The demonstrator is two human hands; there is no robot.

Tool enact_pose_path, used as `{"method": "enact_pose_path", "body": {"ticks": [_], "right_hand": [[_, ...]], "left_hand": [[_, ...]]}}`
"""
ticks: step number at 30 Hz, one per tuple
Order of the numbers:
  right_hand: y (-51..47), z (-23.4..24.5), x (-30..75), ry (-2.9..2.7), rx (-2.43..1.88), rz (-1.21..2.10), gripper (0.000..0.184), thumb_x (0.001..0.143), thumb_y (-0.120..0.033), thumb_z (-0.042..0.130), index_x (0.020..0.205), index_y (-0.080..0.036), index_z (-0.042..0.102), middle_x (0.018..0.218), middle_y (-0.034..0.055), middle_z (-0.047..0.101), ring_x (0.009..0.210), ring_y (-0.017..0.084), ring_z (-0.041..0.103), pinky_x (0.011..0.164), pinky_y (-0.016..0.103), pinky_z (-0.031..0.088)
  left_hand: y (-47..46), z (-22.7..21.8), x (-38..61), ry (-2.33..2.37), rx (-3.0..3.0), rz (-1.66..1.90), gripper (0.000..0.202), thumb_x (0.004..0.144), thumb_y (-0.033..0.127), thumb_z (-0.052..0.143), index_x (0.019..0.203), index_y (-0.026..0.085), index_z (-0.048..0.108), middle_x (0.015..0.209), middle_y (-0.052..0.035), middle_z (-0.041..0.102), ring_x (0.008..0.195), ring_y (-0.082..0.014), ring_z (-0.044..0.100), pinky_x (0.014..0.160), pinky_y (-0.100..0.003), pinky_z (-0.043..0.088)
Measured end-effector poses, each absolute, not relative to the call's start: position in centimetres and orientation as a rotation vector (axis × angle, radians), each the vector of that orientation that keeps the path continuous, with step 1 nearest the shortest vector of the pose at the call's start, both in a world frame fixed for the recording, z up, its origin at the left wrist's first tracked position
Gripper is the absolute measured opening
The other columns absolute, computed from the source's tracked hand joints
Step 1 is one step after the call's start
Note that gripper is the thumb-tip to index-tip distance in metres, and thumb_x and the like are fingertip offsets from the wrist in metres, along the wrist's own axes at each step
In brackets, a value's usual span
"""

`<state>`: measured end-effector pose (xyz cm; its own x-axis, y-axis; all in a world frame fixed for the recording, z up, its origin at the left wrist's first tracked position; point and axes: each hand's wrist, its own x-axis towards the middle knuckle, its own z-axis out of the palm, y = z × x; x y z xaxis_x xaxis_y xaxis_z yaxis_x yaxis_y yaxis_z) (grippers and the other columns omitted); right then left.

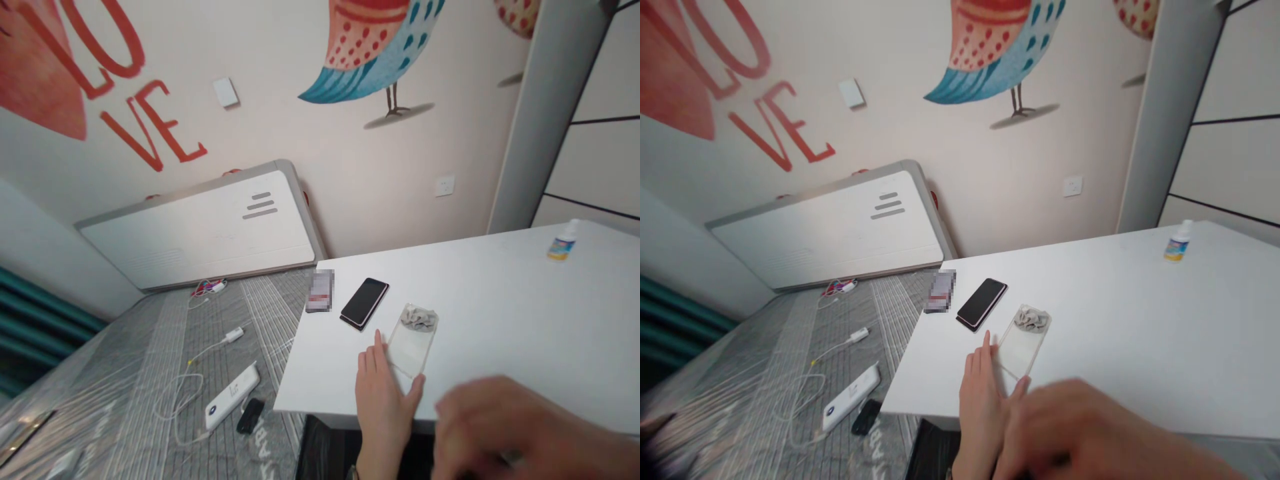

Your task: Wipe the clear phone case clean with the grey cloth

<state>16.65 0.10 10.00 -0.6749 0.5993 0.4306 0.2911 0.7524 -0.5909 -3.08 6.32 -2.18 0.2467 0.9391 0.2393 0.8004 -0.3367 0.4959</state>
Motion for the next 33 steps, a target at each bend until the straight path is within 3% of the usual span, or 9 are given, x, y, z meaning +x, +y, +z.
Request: {"method": "enact_pose_path", "body": {"ticks": [2,4,7,11,17,20,22,26,33], "right_hand": [[4.1,7.1,18.4,-2.201,-0.983,0.47,0.035,0.103,-0.027,0.05,0.126,-0.038,0.074,0.125,0.0022,0.074,0.112,0.017,0.071,0.099,0.03,0.056],[7.9,4.4,20.1,-2.136,-1.274,0.373,0.033,0.102,-0.035,0.054,0.128,-0.031,0.074,0.134,0.0073,0.069,0.121,0.024,0.066,0.107,0.04,0.052],[11.4,1.4,21.2,-2.228,-1.504,0.394,0.035,0.102,-0.039,0.054,0.128,-0.03,0.075,0.13,0.0088,0.069,0.117,0.028,0.066,0.102,0.043,0.053],[11.6,0.2,19.4,-2.401,-1.394,0.417,0.032,0.104,-0.035,0.052,0.126,-0.03,0.075,0.121,0.0071,0.072,0.109,0.023,0.068,0.092,0.035,0.053],[11.6,-0.1,18.7,-2.406,-1.43,0.048,0.037,0.099,-0.013,0.049,0.118,-0.027,0.077,0.111,0.009,0.071,0.096,0.022,0.067,0.079,0.032,0.051],[11.6,-0.3,18.8,-2.433,-1.374,0.042,0.038,0.098,-0.012,0.051,0.121,-0.028,0.076,0.105,0.0078,0.069,0.088,0.019,0.065,0.074,0.029,0.049],[11.5,-0.2,18.7,-2.487,-1.306,0.032,0.037,0.098,-0.013,0.053,0.12,-0.031,0.076,0.101,0.0067,0.068,0.089,0.019,0.064,0.077,0.03,0.048],[11.4,0.5,18.5,-2.432,-1.42,-0.038,0.032,0.097,-0.012,0.054,0.112,-0.024,0.08,0.096,0.01,0.067,0.089,0.022,0.062,0.083,0.035,0.046],[12.2,1.2,19.1,-2.466,-1.282,0.357,0.028,0.1,-0.021,0.055,0.116,-0.026,0.077,0.109,0.0081,0.072,0.102,0.025,0.064,0.094,0.039,0.044]], "left_hand": [[6.3,-2.0,-3.0,1.613,2.236,0.719,0.093,0.083,0.036,0.079,0.159,0.011,0.032,0.131,-0.0151,0.062,0.12,-0.0313,0.055,0.108,-0.045,0.045],[6.2,-1.8,-2.9,1.616,2.201,0.711,0.093,0.084,0.035,0.079,0.16,0.011,0.03,0.131,-0.0141,0.062,0.121,-0.031,0.054,0.107,-0.045,0.045],[6.2,-1.6,-2.8,1.622,2.162,0.704,0.093,0.084,0.033,0.078,0.16,0.012,0.029,0.131,-0.0132,0.062,0.121,-0.0302,0.054,0.107,-0.045,0.046],[6.2,-1.8,-2.9,1.607,2.166,0.707,0.096,0.083,0.035,0.08,0.161,0.013,0.028,0.13,-0.0124,0.062,0.12,-0.0299,0.055,0.106,-0.044,0.046],[6.3,-2.2,-2.9,1.628,2.24,0.737,0.094,0.084,0.036,0.08,0.159,0.012,0.03,0.124,-0.012,0.063,0.117,-0.0301,0.057,0.104,-0.045,0.047],[6.3,-2.2,-2.9,1.628,2.244,0.745,0.094,0.083,0.036,0.08,0.159,0.011,0.031,0.124,-0.0123,0.063,0.117,-0.0306,0.056,0.105,-0.046,0.047],[6.3,-2.1,-2.8,1.615,2.238,0.745,0.093,0.083,0.036,0.08,0.159,0.011,0.031,0.124,-0.0125,0.062,0.118,-0.0308,0.055,0.107,-0.047,0.046],[6.3,-1.8,-2.6,1.626,2.213,0.71,0.094,0.084,0.035,0.079,0.16,0.011,0.029,0.124,-0.0122,0.062,0.117,-0.0311,0.054,0.106,-0.048,0.046],[6.4,-1.8,-2.7,1.617,2.264,0.727,0.093,0.086,0.038,0.077,0.159,0.01,0.028,0.122,-0.012,0.062,0.116,-0.0301,0.055,0.104,-0.047,0.047]]}}
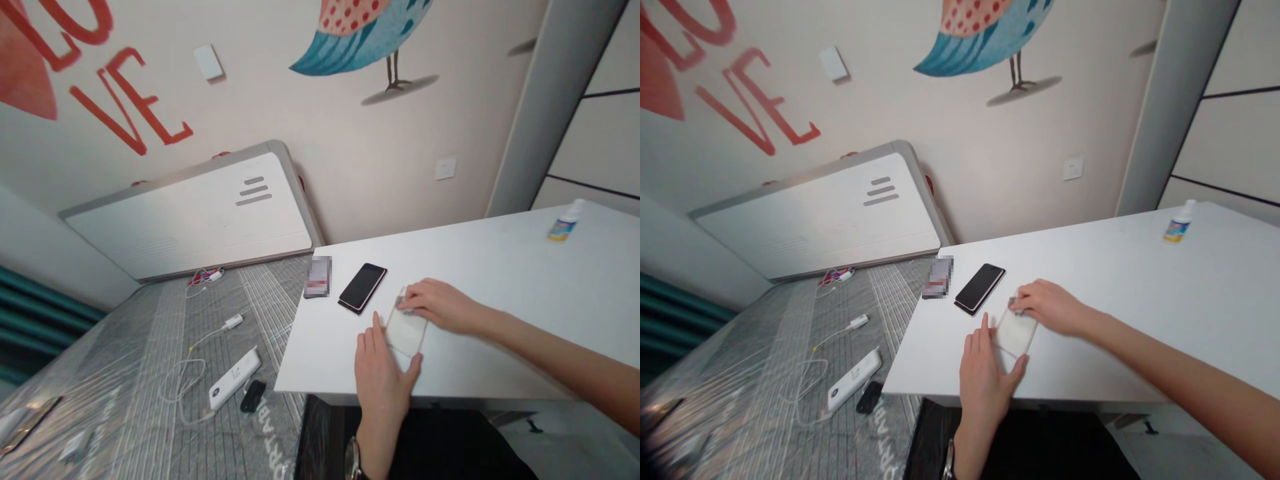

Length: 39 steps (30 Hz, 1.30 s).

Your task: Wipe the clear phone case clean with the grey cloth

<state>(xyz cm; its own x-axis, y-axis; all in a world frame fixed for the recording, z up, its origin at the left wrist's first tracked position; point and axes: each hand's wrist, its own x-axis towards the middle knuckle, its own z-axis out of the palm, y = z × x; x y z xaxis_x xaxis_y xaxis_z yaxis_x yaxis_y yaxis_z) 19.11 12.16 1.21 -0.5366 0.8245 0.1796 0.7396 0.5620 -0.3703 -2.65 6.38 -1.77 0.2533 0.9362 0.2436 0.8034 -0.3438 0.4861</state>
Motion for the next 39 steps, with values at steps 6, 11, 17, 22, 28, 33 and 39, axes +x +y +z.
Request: {"method": "enact_pose_path", "body": {"ticks": [6,11,17,22,28,33,39], "right_hand": [[11.5,1.1,17.4,-2.378,-1.296,0.53,0.024,0.098,-0.024,0.062,0.12,-0.021,0.071,0.117,0.0073,0.074,0.109,0.023,0.067,0.095,0.035,0.048],[11.7,2.3,17.9,-2.551,-1.079,0.67,0.02,0.091,-0.016,0.068,0.104,-0.026,0.078,0.105,0.0008,0.077,0.103,0.017,0.068,0.095,0.028,0.049],[12.7,2.5,19.7,-2.505,-1.238,0.458,0.023,0.092,-0.016,0.06,0.103,-0.023,0.079,0.104,0.0075,0.077,0.099,0.022,0.067,0.09,0.035,0.05],[12.4,2.0,18.9,-2.511,-1.281,0.294,0.024,0.092,-0.011,0.058,0.1,-0.02,0.079,0.099,0.01,0.076,0.098,0.024,0.067,0.09,0.037,0.047],[12.8,1.8,18.4,-2.57,-1.199,0.25,0.02,0.09,-0.014,0.064,0.1,-0.024,0.078,0.099,0.0059,0.075,0.099,0.022,0.066,0.091,0.034,0.046],[12.5,1.7,18.2,-2.546,-1.199,0.224,0.022,0.09,-0.013,0.064,0.102,-0.023,0.079,0.1,0.0067,0.074,0.097,0.021,0.066,0.089,0.034,0.046],[12.0,0.9,19.0,-2.391,-1.331,0.231,0.024,0.099,-0.018,0.056,0.105,-0.02,0.079,0.12,0.0112,0.071,0.106,0.024,0.065,0.093,0.038,0.049]], "left_hand": [[6.4,-1.7,-2.7,1.587,2.284,0.739,0.093,0.086,0.041,0.078,0.158,0.009,0.028,0.12,-0.0114,0.062,0.114,-0.0293,0.055,0.103,-0.047,0.048],[6.2,-1.6,-2.6,1.626,2.304,0.731,0.089,0.087,0.041,0.076,0.157,0.009,0.03,0.118,-0.0115,0.062,0.114,-0.0294,0.055,0.101,-0.045,0.049],[6.2,-1.4,-2.5,1.638,2.305,0.692,0.091,0.087,0.041,0.076,0.157,0.008,0.029,0.119,-0.0118,0.061,0.114,-0.0302,0.054,0.102,-0.047,0.049],[6.3,-1.4,-2.4,1.643,2.302,0.682,0.089,0.088,0.04,0.075,0.157,0.009,0.03,0.12,-0.0122,0.061,0.114,-0.031,0.054,0.102,-0.048,0.048],[6.5,-1.8,-2.5,1.62,2.315,0.721,0.089,0.087,0.04,0.076,0.157,0.009,0.03,0.119,-0.0113,0.061,0.113,-0.0305,0.055,0.101,-0.047,0.048],[6.4,-1.8,-2.4,1.645,2.335,0.736,0.088,0.087,0.041,0.075,0.157,0.01,0.031,0.118,-0.0109,0.062,0.11,-0.0295,0.056,0.098,-0.045,0.049],[6.3,-1.3,-2.2,1.666,2.34,0.679,0.09,0.089,0.046,0.074,0.157,0.008,0.03,0.121,-0.013,0.061,0.115,-0.031,0.055,0.102,-0.046,0.047]]}}
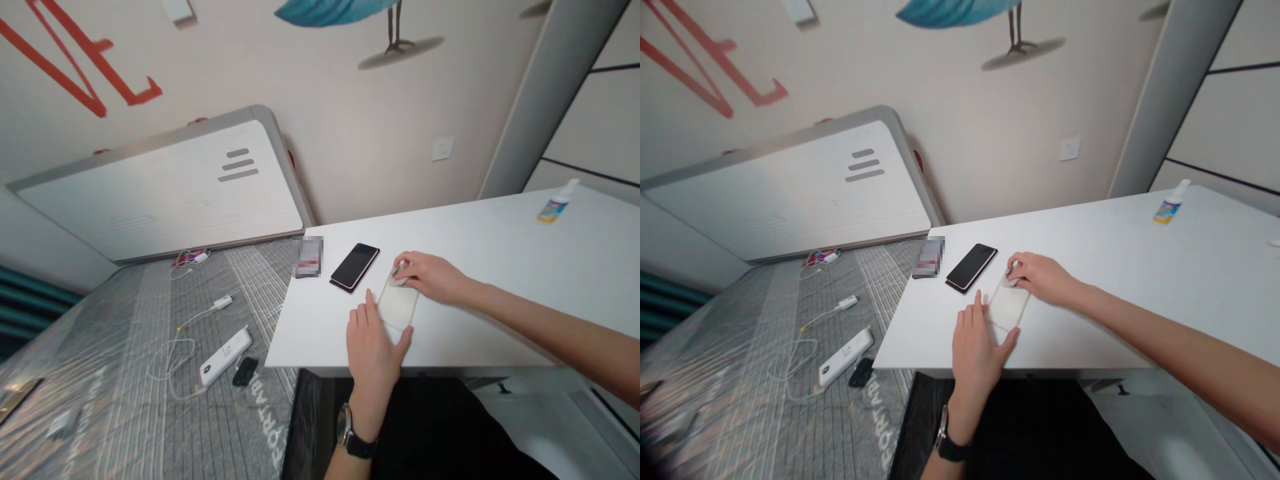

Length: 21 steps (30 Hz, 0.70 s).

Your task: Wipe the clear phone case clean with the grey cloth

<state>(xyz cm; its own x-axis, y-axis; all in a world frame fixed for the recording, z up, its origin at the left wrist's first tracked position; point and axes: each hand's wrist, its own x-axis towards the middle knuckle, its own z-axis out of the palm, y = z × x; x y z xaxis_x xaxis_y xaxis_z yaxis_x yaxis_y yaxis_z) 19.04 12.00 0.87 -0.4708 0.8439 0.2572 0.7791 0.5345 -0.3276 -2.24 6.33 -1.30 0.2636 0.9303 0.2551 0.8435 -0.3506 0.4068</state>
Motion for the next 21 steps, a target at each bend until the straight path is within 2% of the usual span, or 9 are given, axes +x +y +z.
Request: {"method": "enact_pose_path", "body": {"ticks": [5,9,13,16,18,20,21], "right_hand": [[11.3,-0.2,18.9,-2.461,-1.138,0.458,0.025,0.102,-0.023,0.054,0.11,-0.023,0.078,0.123,0.0054,0.074,0.113,0.021,0.067,0.1,0.035,0.051],[12.1,-0.5,19.1,-2.383,-1.253,0.305,0.028,0.103,-0.025,0.05,0.107,-0.021,0.078,0.118,0.0086,0.075,0.11,0.025,0.068,0.098,0.04,0.052],[11.8,-0.1,18.5,-2.488,-1.138,0.354,0.024,0.103,-0.026,0.052,0.11,-0.023,0.074,0.113,0.0061,0.075,0.106,0.023,0.069,0.094,0.037,0.053],[10.4,0.9,17.5,-2.436,-1.199,0.305,0.021,0.101,-0.027,0.055,0.11,-0.024,0.073,0.123,0.0063,0.072,0.112,0.024,0.067,0.094,0.039,0.054],[8.9,1.5,16.1,-2.363,-1.177,0.254,0.023,0.1,-0.032,0.058,0.116,-0.024,0.072,0.143,0.0084,0.063,0.13,0.028,0.059,0.107,0.047,0.049],[6.8,1.6,14.0,-2.357,-1.079,0.214,0.037,0.1,-0.041,0.061,0.133,-0.025,0.067,0.158,0.009,0.05,0.145,0.032,0.046,0.122,0.056,0.034],[5.7,1.4,12.9,-2.411,-1.007,0.21,0.048,0.1,-0.044,0.062,0.145,-0.027,0.06,0.163,0.0079,0.045,0.15,0.033,0.039,0.127,0.059,0.024]], "left_hand": [[6.5,-1.3,-2.3,1.627,2.311,0.674,0.094,0.088,0.048,0.076,0.159,0.009,0.027,0.122,-0.0121,0.061,0.114,-0.0302,0.055,0.102,-0.046,0.047],[6.5,-1.3,-2.2,1.646,2.317,0.646,0.095,0.087,0.051,0.076,0.159,0.01,0.027,0.121,-0.0117,0.061,0.114,-0.0305,0.055,0.101,-0.046,0.047],[6.4,-1.3,-2.1,1.652,2.338,0.642,0.097,0.086,0.054,0.076,0.158,0.011,0.029,0.122,-0.0112,0.061,0.113,-0.0295,0.056,0.099,-0.044,0.048],[6.5,-1.5,-2.1,1.682,2.373,0.629,0.095,0.086,0.056,0.074,0.157,0.011,0.031,0.12,-0.0111,0.061,0.111,-0.0292,0.056,0.095,-0.044,0.05],[6.5,-1.7,-2.3,1.681,2.39,0.621,0.091,0.088,0.054,0.073,0.157,0.011,0.033,0.118,-0.0108,0.062,0.108,-0.0286,0.057,0.094,-0.043,0.051],[6.2,-2.3,-2.4,1.674,2.418,0.629,0.079,0.092,0.049,0.067,0.157,0.016,0.036,0.125,-0.0114,0.063,0.112,-0.0281,0.058,0.096,-0.042,0.051],[6.1,-2.8,-2.4,1.677,2.434,0.637,0.073,0.095,0.047,0.064,0.157,0.02,0.037,0.132,-0.0115,0.062,0.116,-0.0283,0.058,0.098,-0.042,0.051]]}}
